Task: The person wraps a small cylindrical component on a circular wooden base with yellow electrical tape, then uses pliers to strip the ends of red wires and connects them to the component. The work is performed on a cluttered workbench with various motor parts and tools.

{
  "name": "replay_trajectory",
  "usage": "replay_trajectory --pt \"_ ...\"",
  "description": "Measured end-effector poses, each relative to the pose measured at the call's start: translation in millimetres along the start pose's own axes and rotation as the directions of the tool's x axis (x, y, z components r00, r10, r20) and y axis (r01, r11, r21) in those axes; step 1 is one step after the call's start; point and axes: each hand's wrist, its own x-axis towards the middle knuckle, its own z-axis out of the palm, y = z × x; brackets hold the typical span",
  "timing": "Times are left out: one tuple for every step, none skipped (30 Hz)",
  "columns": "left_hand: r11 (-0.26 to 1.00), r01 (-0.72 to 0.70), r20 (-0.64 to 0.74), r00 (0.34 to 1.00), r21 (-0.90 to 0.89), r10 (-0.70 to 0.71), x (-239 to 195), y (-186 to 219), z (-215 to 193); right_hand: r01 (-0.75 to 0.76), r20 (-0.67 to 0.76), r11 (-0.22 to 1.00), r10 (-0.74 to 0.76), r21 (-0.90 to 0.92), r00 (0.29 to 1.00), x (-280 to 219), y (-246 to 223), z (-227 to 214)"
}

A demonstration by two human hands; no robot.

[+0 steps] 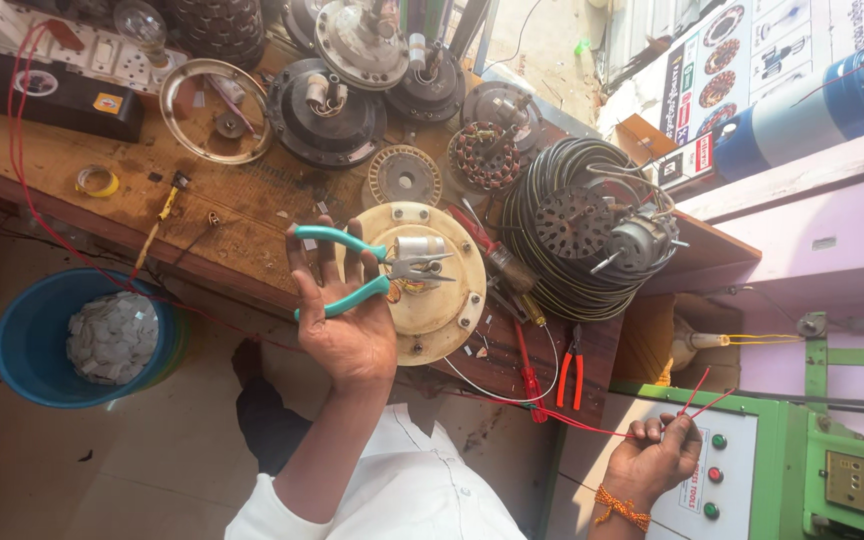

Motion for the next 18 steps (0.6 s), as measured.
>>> replay_trajectory --pt "1.000 -0.008 0.001 1.000 0.012 0.008 -0.5 1.3 1.3 -0.008 -0.005 1.000 0.008 0.003 1.000 -0.1 0.7 0.8" --pt "1.000 -0.017 0.002 1.000 0.025 0.017 -0.6 2.0 2.7 -0.017 -0.011 1.000 0.017 0.006 1.000 0.2 1.8 1.9" --pt "0.999 -0.025 0.003 1.000 0.039 0.025 -0.5 2.7 3.8 -0.027 -0.018 1.000 0.027 0.008 0.999 -0.5 3.4 2.3" --pt "0.999 -0.031 0.023 0.999 0.039 0.030 0.4 2.2 4.9 -0.033 -0.028 0.999 0.033 0.016 0.999 -0.5 5.7 3.6" --pt "0.998 -0.037 0.041 0.999 0.041 0.035 0.9 2.2 5.2 -0.041 -0.039 0.999 0.042 0.022 0.998 -1.7 8.5 4.2" --pt "0.998 -0.043 0.060 0.997 0.043 0.041 1.6 1.5 5.6 -0.050 -0.051 0.998 0.051 0.028 0.997 -2.9 11.1 5.0" --pt "0.997 -0.052 0.058 0.997 0.050 0.049 1.8 0.7 6.2 -0.062 -0.040 0.997 0.064 0.039 0.997 -3.9 13.8 6.4" --pt "0.997 -0.061 0.056 0.997 0.057 0.058 1.5 -0.7 6.9 -0.074 -0.028 0.996 0.076 0.049 0.997 -4.9 16.1 8.0" --pt "0.996 -0.069 0.055 0.996 0.063 0.066 1.6 -1.6 7.7 -0.086 -0.017 0.995 0.087 0.060 0.996 -6.2 18.2 9.9" --pt "0.996 -0.062 0.048 0.997 0.070 0.059 0.4 -0.4 8.0 -0.089 -0.010 0.994 0.090 0.060 0.996 -8.3 20.2 11.5" --pt "0.996 -0.052 0.042 0.998 0.075 0.049 -1.3 0.3 8.5 -0.090 -0.004 0.994 0.090 0.061 0.996 -9.9 21.0 12.7" --pt "0.996 -0.042 0.037 0.999 0.080 0.039 -2.4 1.2 8.8 -0.090 0.002 0.994 0.091 0.062 0.996 -11.2 22.1 14.2" --pt "0.997 -0.035 0.040 0.999 0.067 0.032 -3.6 2.1 8.5 -0.092 0.001 0.993 0.092 0.072 0.996 -12.4 21.8 13.9" --pt "0.998 -0.027 0.043 0.999 0.053 0.025 -3.9 3.6 7.8 -0.093 0.000 0.992 0.094 0.081 0.996 -13.2 21.4 13.4" --pt "0.999 -0.018 0.047 0.999 0.040 0.016 -3.6 5.6 7.0 -0.094 -0.003 0.991 0.094 0.091 0.996 -14.6 21.8 13.0" --pt "0.999 -0.007 0.057 0.998 0.036 0.005 -3.7 7.4 6.1 -0.096 -0.021 0.992 0.099 0.087 0.995 -15.8 21.9 12.2" --pt "0.999 0.003 0.067 0.998 0.032 -0.005 -3.6 9.1 5.1 -0.100 -0.039 0.992 0.104 0.083 0.994 -17.0 21.6 11.1" --pt "1.000 0.014 0.077 0.997 0.028 -0.016 -3.9 10.9 4.0 -0.104 -0.058 0.991 0.108 0.079 0.992 -18.5 21.5 9.8"
